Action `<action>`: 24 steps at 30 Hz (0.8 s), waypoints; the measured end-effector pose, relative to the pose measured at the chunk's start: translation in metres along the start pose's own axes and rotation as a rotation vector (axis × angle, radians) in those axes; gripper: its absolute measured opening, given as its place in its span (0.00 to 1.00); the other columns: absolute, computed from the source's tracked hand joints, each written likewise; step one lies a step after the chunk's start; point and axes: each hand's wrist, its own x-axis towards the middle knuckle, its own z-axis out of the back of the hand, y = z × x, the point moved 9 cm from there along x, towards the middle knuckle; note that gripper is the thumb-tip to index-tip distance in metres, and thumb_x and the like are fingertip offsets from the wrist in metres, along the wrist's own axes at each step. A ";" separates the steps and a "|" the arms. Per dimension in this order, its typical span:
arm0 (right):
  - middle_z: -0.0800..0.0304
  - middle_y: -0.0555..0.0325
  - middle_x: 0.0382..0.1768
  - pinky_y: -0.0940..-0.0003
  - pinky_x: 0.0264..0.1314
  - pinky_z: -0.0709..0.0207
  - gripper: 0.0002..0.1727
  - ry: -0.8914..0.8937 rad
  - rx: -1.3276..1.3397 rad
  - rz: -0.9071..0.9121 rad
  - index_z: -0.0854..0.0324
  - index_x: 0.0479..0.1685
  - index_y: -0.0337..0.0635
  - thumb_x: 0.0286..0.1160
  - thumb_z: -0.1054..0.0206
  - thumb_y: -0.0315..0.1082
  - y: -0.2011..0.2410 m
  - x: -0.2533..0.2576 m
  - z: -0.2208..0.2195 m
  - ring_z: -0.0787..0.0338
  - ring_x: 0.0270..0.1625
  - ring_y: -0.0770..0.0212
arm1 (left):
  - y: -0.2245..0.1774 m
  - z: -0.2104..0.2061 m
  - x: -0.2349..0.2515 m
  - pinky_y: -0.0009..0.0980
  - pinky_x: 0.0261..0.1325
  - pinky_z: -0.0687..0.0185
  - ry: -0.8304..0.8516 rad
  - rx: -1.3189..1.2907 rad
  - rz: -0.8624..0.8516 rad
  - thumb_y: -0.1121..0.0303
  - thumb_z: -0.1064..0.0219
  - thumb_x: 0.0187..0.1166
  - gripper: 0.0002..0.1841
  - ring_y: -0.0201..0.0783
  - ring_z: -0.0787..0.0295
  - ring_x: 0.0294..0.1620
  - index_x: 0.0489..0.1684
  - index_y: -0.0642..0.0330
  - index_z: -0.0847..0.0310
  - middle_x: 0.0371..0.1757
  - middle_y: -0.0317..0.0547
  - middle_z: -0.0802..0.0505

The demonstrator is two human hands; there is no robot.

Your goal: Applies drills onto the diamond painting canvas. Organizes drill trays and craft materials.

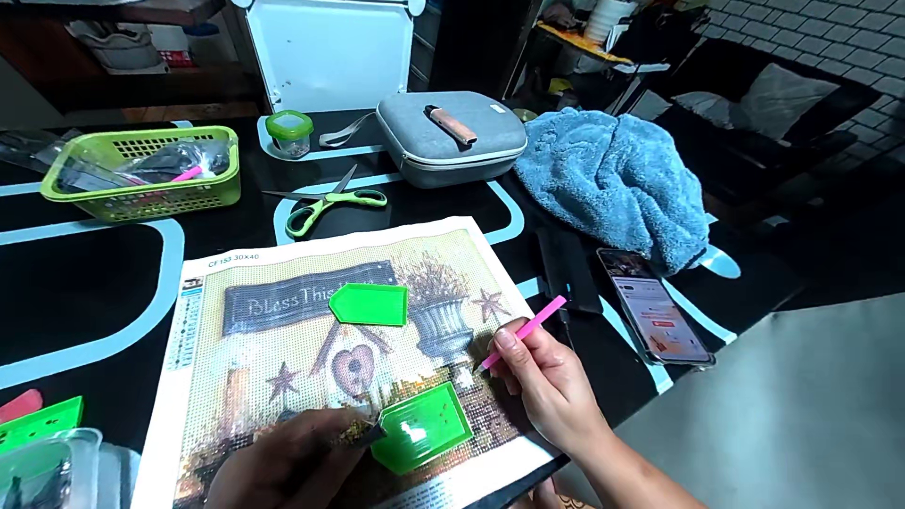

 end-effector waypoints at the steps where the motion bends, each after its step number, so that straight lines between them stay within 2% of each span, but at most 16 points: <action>1: 0.17 0.71 0.24 0.88 0.28 0.26 0.16 0.006 -0.016 0.006 0.19 0.38 0.48 0.93 0.47 0.42 0.001 0.000 -0.001 0.20 0.25 0.81 | 0.000 0.000 0.000 0.23 0.48 0.10 0.003 -0.003 -0.002 0.80 0.31 0.76 0.13 0.20 0.08 0.42 0.56 0.61 0.13 0.45 0.29 0.03; 6: 0.20 0.71 0.23 0.89 0.27 0.29 0.17 0.025 -0.146 0.089 0.20 0.36 0.46 0.93 0.47 0.42 0.007 -0.001 -0.004 0.23 0.24 0.83 | -0.001 -0.001 0.000 0.23 0.48 0.10 0.002 -0.019 0.003 0.79 0.32 0.77 0.12 0.21 0.08 0.42 0.56 0.60 0.13 0.46 0.29 0.03; 12: 0.16 0.62 0.28 0.84 0.37 0.22 0.19 0.071 -0.412 0.230 0.19 0.40 0.41 0.94 0.48 0.44 0.025 -0.007 -0.012 0.17 0.31 0.77 | 0.000 0.000 0.000 0.23 0.48 0.10 -0.003 -0.035 0.023 0.80 0.33 0.77 0.12 0.21 0.07 0.42 0.56 0.62 0.13 0.44 0.30 0.03; 15: 0.14 0.68 0.28 0.87 0.31 0.24 0.17 0.070 -0.231 0.104 0.16 0.40 0.45 0.92 0.44 0.43 0.017 -0.003 -0.004 0.19 0.27 0.81 | 0.000 0.000 -0.001 0.24 0.48 0.10 -0.014 -0.060 0.014 0.80 0.32 0.77 0.13 0.22 0.07 0.42 0.56 0.61 0.13 0.44 0.30 0.03; 17: 0.12 0.71 0.29 0.87 0.31 0.23 0.14 0.030 -0.062 0.045 0.16 0.42 0.48 0.92 0.44 0.43 0.016 -0.003 0.000 0.17 0.27 0.81 | 0.000 0.000 -0.001 0.24 0.49 0.09 -0.023 -0.068 0.017 0.81 0.31 0.76 0.13 0.22 0.07 0.43 0.56 0.61 0.13 0.44 0.29 0.03; 19: 0.13 0.70 0.29 0.87 0.32 0.21 0.14 0.021 0.063 0.048 0.17 0.42 0.48 0.93 0.45 0.43 0.022 -0.006 -0.006 0.16 0.28 0.81 | 0.000 0.000 -0.001 0.23 0.48 0.10 -0.027 -0.065 0.022 0.80 0.31 0.76 0.13 0.22 0.07 0.42 0.56 0.61 0.13 0.44 0.30 0.03; 22: 0.14 0.67 0.30 0.87 0.34 0.23 0.16 0.069 0.138 0.106 0.18 0.43 0.43 0.94 0.46 0.40 0.029 -0.013 -0.023 0.17 0.31 0.82 | 0.001 0.000 -0.001 0.23 0.48 0.09 -0.031 -0.056 0.028 0.80 0.32 0.77 0.13 0.23 0.07 0.42 0.56 0.61 0.13 0.44 0.31 0.03; 24: 0.10 0.64 0.38 0.85 0.38 0.19 0.14 0.081 0.145 0.171 0.16 0.51 0.43 0.94 0.47 0.40 0.032 -0.015 -0.027 0.14 0.35 0.80 | 0.000 0.000 0.000 0.24 0.49 0.09 -0.033 -0.051 0.021 0.80 0.31 0.77 0.12 0.23 0.06 0.42 0.56 0.61 0.13 0.44 0.30 0.03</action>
